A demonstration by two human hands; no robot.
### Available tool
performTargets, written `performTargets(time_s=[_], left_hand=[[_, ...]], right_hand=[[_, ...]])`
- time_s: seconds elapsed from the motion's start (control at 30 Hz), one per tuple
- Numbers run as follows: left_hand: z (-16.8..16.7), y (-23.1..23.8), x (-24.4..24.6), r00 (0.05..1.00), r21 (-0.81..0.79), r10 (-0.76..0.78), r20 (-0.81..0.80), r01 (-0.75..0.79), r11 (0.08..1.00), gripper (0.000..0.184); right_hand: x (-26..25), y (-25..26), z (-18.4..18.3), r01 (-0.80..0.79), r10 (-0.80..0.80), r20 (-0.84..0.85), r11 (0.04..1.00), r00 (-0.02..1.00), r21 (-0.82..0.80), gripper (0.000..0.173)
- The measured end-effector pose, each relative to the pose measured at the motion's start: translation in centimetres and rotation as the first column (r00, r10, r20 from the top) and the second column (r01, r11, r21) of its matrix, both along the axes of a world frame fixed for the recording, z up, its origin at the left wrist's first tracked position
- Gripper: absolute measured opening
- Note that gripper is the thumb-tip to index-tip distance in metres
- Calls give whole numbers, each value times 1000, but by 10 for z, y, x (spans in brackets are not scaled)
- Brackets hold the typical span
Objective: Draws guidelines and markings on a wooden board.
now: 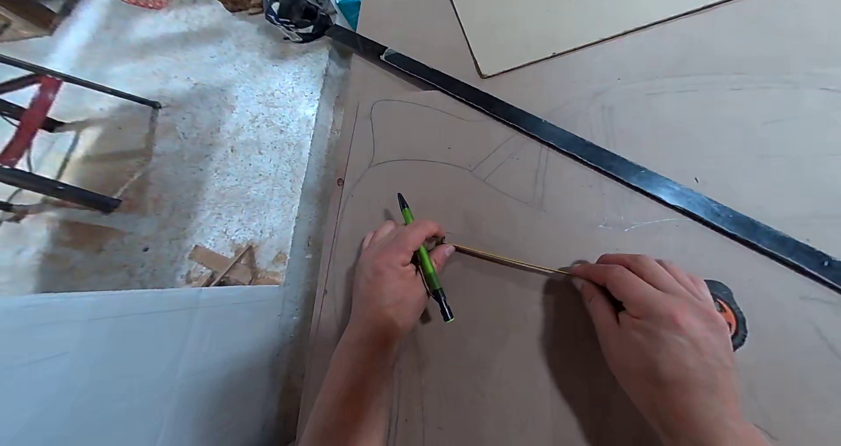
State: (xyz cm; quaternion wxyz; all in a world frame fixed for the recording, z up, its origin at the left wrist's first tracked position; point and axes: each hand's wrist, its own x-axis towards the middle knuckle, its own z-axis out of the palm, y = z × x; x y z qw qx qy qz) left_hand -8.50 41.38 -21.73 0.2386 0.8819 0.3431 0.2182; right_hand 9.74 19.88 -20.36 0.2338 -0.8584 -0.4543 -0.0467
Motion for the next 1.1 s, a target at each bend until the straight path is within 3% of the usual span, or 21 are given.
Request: performTargets(time_s=[0.17,0.33,1.1], left_hand=[[8,-3,-6,978,-249,76,197,-26,968,24],[6,-8,-3,930,-306,96,355,18,952,19],[8,-10,-1,935,-307,73,348,40,951,12]], right_hand=[[-6,0,3,7,-7,21,1000,1000,-23,20],[-5,-1,5,-3,6,35,996,999,-88,16],[-10,7,2,40,-27,108,992,994,-118,18]])
